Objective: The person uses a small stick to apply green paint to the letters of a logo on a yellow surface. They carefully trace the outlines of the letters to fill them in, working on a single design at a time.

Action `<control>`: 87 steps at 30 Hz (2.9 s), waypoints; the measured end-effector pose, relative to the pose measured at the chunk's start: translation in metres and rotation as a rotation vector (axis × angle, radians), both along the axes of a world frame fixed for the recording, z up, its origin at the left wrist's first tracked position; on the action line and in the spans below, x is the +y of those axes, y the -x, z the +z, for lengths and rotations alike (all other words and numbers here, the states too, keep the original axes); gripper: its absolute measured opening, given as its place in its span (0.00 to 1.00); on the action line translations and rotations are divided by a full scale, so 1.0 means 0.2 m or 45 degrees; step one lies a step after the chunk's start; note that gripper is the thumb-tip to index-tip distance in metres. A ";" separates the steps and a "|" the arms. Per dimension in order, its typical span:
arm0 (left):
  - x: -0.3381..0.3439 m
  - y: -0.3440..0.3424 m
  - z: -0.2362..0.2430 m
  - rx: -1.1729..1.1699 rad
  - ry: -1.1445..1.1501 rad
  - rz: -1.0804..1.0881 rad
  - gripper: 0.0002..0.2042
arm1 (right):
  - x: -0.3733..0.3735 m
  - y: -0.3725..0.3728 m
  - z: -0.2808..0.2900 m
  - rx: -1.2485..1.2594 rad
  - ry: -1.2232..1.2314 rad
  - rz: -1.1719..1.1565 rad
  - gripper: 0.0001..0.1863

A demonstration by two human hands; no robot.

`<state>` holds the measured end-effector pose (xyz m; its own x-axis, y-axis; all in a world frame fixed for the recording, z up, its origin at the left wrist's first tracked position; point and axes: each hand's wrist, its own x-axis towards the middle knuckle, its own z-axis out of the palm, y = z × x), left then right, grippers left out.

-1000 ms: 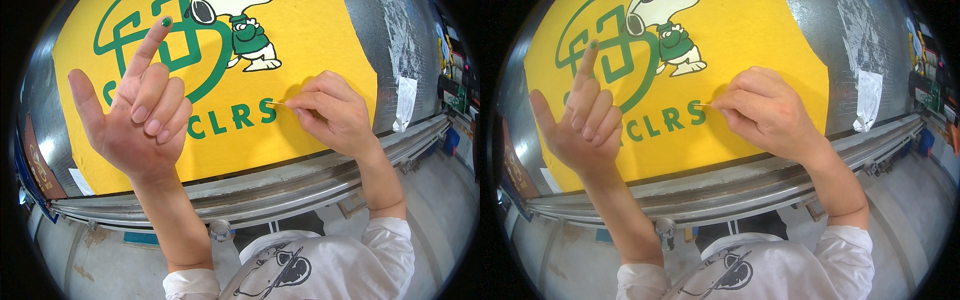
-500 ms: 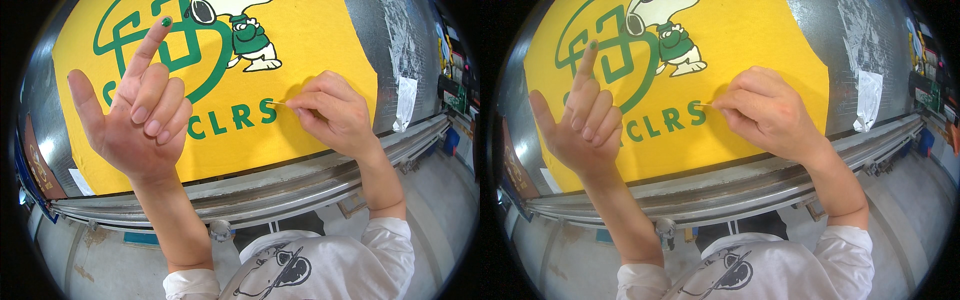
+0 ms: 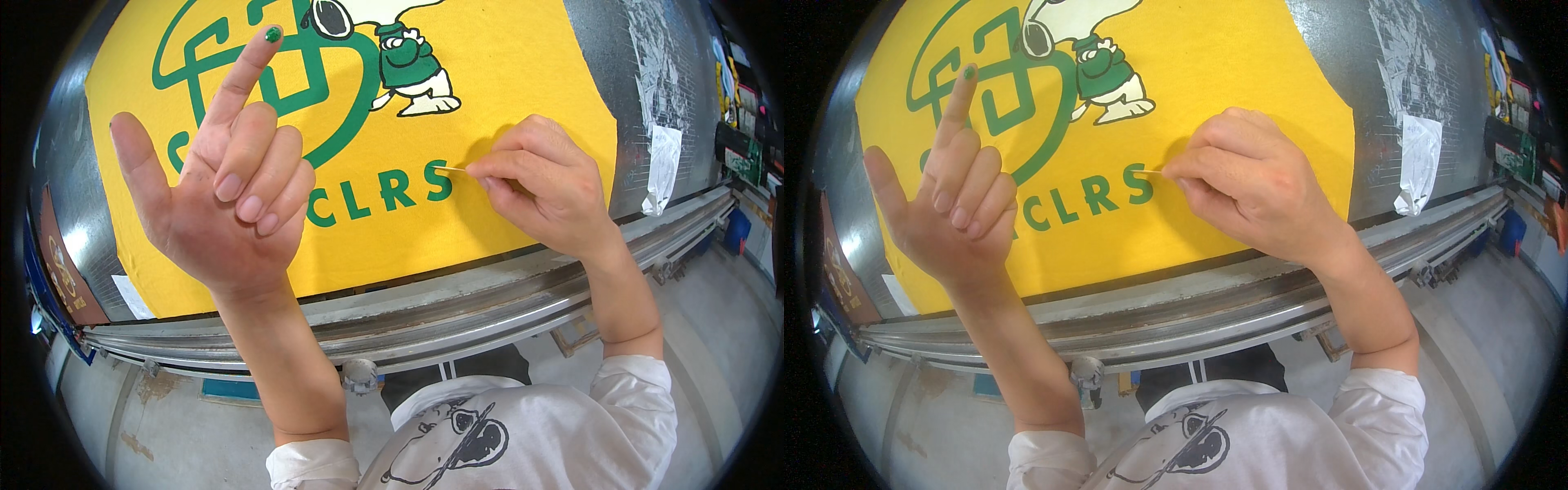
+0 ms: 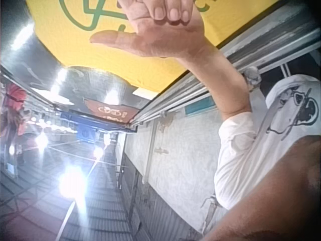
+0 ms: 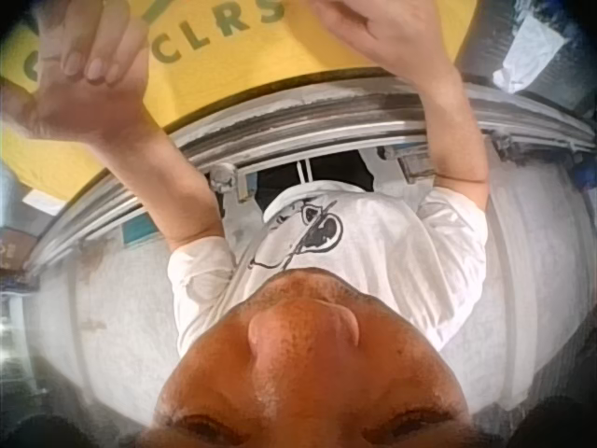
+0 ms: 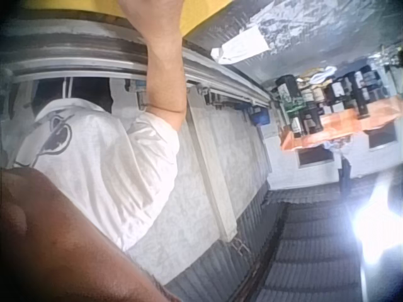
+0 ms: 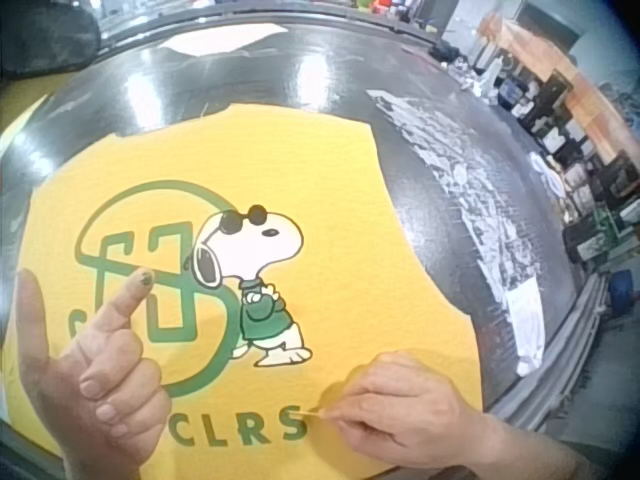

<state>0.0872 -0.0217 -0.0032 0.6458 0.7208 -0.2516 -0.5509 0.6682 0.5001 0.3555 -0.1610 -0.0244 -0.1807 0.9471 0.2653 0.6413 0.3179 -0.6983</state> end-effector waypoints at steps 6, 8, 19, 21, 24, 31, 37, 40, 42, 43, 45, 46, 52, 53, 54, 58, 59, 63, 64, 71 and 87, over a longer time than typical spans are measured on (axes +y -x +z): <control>0.00 0.00 0.00 -0.015 0.002 -0.006 0.52 | 0.00 0.00 0.00 0.002 -0.009 0.010 0.13; 0.00 0.00 0.00 -0.023 0.005 -0.009 0.52 | 0.00 0.00 0.00 -0.004 -0.009 0.015 0.13; 0.00 0.01 0.00 -0.029 0.001 -0.027 0.52 | 0.00 -0.01 0.01 -0.016 0.008 0.017 0.14; 0.01 0.01 -0.01 -0.031 0.002 -0.031 0.52 | 0.00 -0.01 0.01 -0.014 0.004 0.018 0.14; 0.01 0.01 -0.01 -0.034 0.002 -0.034 0.52 | 0.00 0.00 0.01 -0.017 0.004 0.015 0.14; 0.01 0.01 -0.01 -0.031 -0.004 -0.041 0.52 | 0.00 0.00 0.00 -0.028 -0.001 0.019 0.14; 0.01 0.01 -0.01 -0.037 -0.009 -0.042 0.51 | 0.00 -0.01 0.00 -0.020 -0.005 0.024 0.14; 0.01 0.01 -0.01 -0.035 -0.006 -0.040 0.51 | 0.00 -0.01 0.01 -0.016 -0.006 0.033 0.14; 0.01 0.01 -0.01 -0.035 -0.007 -0.040 0.51 | 0.00 -0.01 0.00 -0.017 -0.007 0.034 0.14; 0.01 0.01 -0.01 -0.036 -0.009 -0.040 0.51 | 0.00 -0.01 0.00 -0.017 -0.008 0.035 0.14; 0.00 0.01 -0.01 -0.034 -0.012 -0.039 0.51 | 0.00 -0.01 0.01 -0.024 -0.006 0.029 0.14; 0.00 0.01 -0.01 -0.031 -0.012 -0.038 0.51 | 0.00 -0.01 0.01 -0.028 -0.004 0.026 0.13; 0.00 0.01 -0.01 -0.027 -0.011 -0.035 0.51 | 0.00 0.00 0.00 -0.010 0.002 0.007 0.12; 0.00 0.01 -0.01 -0.030 -0.010 -0.036 0.51 | 0.00 -0.01 0.00 -0.013 -0.004 0.017 0.12; 0.00 0.01 -0.01 -0.032 -0.010 -0.038 0.51 | 0.00 -0.01 0.00 -0.015 -0.009 0.027 0.13; 0.01 0.01 -0.01 -0.033 -0.013 -0.044 0.52 | 0.00 -0.01 0.00 -0.017 -0.015 0.033 0.14; 0.01 0.01 -0.01 -0.032 -0.015 -0.044 0.52 | 0.00 -0.01 0.00 -0.016 -0.015 0.030 0.14; 0.01 0.01 -0.01 -0.027 -0.016 -0.042 0.52 | 0.00 -0.01 0.00 -0.013 -0.015 0.023 0.14; 0.01 0.01 -0.01 -0.028 -0.018 -0.042 0.52 | 0.00 -0.01 0.00 -0.012 -0.015 0.021 0.14; 0.00 0.01 -0.01 -0.043 -0.018 -0.047 0.52 | 0.00 -0.01 0.00 0.001 -0.008 0.010 0.13; 0.01 0.02 -0.02 -0.076 -0.023 -0.067 0.51 | 0.00 -0.01 0.01 -0.008 0.005 0.014 0.13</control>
